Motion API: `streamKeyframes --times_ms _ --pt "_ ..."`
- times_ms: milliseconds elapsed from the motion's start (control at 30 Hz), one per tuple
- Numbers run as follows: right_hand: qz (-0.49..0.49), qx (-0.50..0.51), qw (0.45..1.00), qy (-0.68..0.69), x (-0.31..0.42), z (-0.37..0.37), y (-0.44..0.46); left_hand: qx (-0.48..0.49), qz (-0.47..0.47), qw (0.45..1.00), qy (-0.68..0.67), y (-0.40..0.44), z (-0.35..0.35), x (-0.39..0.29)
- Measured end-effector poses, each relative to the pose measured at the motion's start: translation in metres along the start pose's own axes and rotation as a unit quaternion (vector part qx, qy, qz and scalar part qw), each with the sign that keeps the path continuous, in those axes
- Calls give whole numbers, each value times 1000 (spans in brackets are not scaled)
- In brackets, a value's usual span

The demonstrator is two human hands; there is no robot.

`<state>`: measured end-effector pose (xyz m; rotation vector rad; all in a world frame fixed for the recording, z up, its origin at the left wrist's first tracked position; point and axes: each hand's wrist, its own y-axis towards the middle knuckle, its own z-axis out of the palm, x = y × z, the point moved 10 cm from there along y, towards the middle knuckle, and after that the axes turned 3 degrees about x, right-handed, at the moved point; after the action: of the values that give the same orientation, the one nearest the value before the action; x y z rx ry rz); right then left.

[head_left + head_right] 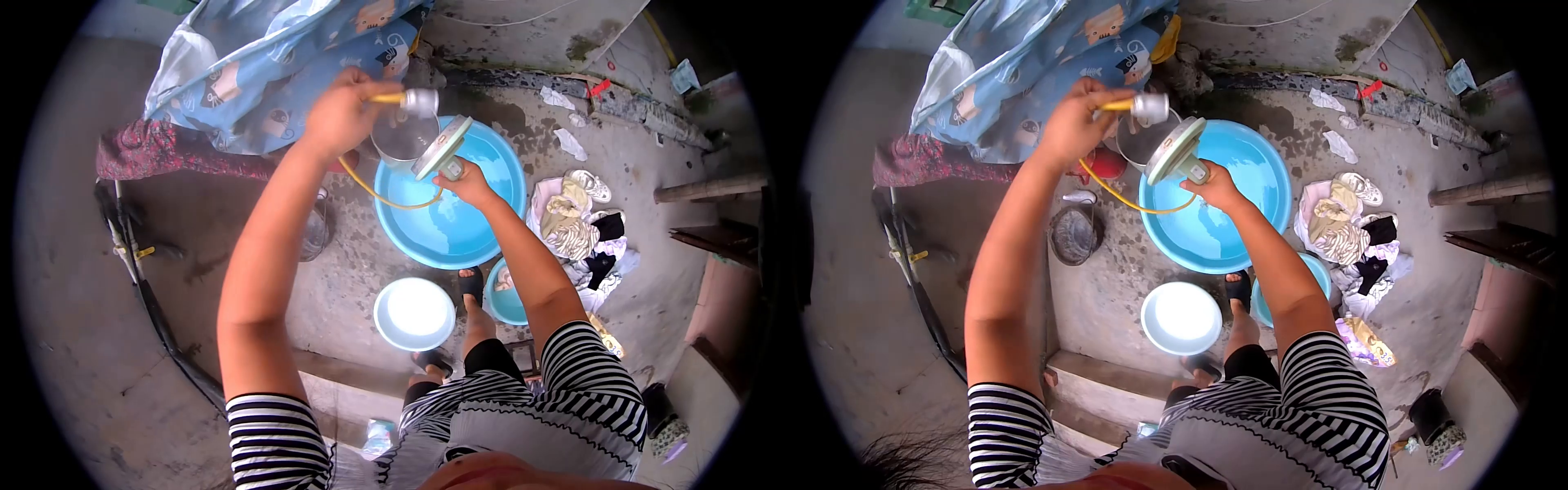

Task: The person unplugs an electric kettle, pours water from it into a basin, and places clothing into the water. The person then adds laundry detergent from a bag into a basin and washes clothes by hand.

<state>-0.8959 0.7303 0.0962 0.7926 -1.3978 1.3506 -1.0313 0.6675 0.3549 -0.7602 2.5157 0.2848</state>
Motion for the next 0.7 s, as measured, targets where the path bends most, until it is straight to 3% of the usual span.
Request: streamKeyframes --times_ms 67,100,300,400,500,600,700 --pt "10 2 1000 -8 -5 0 2 69 84 994 12 1 20 -2" --pt "5 1 1000 -11 -7 0 4 99 65 993 -9 3 29 1" --pt "-17 -9 1000 -9 -6 -1 1 97 99 990 -4 17 39 -3" --pt "11 2 1000 -9 -3 1 -5 19 219 960 172 13 24 -30" --pt "-3 0 1000 7 1 4 -4 209 146 954 158 18 50 -18" --pt "-18 -1 1000 16 1 5 -3 225 168 926 254 21 52 -27" --pt "-15 -3 1000 20 -4 5 -1 126 239 915 299 21 50 -36"
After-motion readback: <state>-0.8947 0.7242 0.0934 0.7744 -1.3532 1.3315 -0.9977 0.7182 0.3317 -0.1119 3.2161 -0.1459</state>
